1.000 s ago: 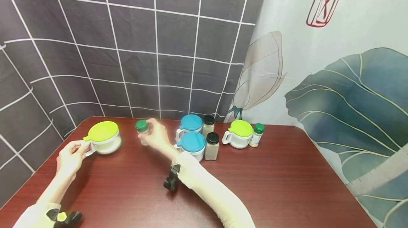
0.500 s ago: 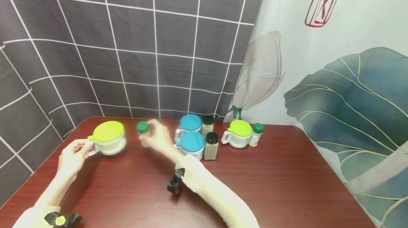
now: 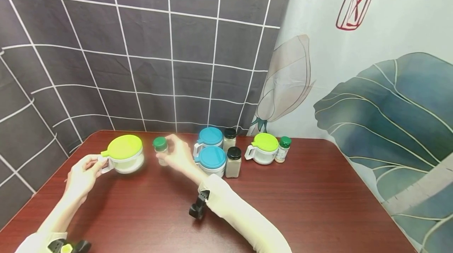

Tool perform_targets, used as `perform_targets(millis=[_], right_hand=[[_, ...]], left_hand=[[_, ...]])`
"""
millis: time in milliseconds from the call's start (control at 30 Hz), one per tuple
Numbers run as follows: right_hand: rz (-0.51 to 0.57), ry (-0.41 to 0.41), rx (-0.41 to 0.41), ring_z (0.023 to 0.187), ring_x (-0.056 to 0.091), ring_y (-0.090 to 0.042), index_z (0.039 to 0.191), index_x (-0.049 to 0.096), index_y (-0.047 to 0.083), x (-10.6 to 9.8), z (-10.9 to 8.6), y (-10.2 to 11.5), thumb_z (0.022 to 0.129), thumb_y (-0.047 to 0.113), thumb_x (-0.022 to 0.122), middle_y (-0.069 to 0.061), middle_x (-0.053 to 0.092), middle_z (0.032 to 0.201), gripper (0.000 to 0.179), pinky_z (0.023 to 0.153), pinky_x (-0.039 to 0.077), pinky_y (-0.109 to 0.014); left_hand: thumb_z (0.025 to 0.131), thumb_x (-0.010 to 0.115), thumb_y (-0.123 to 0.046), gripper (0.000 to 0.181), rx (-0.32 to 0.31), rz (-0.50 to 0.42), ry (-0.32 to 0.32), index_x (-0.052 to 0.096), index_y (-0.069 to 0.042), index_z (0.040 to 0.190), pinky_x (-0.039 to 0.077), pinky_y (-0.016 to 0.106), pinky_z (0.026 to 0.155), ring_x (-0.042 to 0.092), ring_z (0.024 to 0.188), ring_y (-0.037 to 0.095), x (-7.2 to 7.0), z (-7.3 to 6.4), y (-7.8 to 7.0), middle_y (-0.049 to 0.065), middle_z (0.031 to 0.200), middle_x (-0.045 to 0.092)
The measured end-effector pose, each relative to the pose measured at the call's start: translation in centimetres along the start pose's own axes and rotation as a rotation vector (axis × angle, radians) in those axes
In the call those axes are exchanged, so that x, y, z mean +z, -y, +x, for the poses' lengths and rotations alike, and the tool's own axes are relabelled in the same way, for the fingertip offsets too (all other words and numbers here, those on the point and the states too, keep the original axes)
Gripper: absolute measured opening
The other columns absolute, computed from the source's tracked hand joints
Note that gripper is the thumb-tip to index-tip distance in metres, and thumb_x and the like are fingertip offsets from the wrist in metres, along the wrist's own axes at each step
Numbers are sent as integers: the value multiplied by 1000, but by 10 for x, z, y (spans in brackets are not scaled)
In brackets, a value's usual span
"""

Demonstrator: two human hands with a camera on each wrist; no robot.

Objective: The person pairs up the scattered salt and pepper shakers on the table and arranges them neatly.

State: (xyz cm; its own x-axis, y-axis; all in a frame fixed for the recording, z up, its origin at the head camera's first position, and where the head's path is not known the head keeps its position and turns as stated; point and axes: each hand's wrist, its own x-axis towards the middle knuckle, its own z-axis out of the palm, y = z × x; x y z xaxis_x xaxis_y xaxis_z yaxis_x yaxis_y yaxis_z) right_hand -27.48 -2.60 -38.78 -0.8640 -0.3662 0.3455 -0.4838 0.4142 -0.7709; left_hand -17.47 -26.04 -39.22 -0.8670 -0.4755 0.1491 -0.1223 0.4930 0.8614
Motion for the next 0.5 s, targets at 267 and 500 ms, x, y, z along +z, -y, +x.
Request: perform_targets(millis=[267, 500], right_hand=[[43, 0, -16, 91, 71, -23, 110, 60, 5, -7, -7, 0, 76, 10, 80, -11, 72, 103, 40, 75, 55, -22], [53, 11, -2, 93, 70, -23, 112, 59, 6, -14, -15, 0, 77, 11, 79, -12, 71, 105, 41, 78, 57, -27]], left_hand=[[96, 57, -22, 29, 12, -25, 42, 60, -1, 116, 44, 7, 64, 54, 68, -15, 1, -6, -5, 0, 96, 73], [96, 57, -21, 27, 46, -23, 77, 60, -1, 115, 45, 9, 64, 55, 70, -13, 2, -10, -6, -4, 95, 71]])
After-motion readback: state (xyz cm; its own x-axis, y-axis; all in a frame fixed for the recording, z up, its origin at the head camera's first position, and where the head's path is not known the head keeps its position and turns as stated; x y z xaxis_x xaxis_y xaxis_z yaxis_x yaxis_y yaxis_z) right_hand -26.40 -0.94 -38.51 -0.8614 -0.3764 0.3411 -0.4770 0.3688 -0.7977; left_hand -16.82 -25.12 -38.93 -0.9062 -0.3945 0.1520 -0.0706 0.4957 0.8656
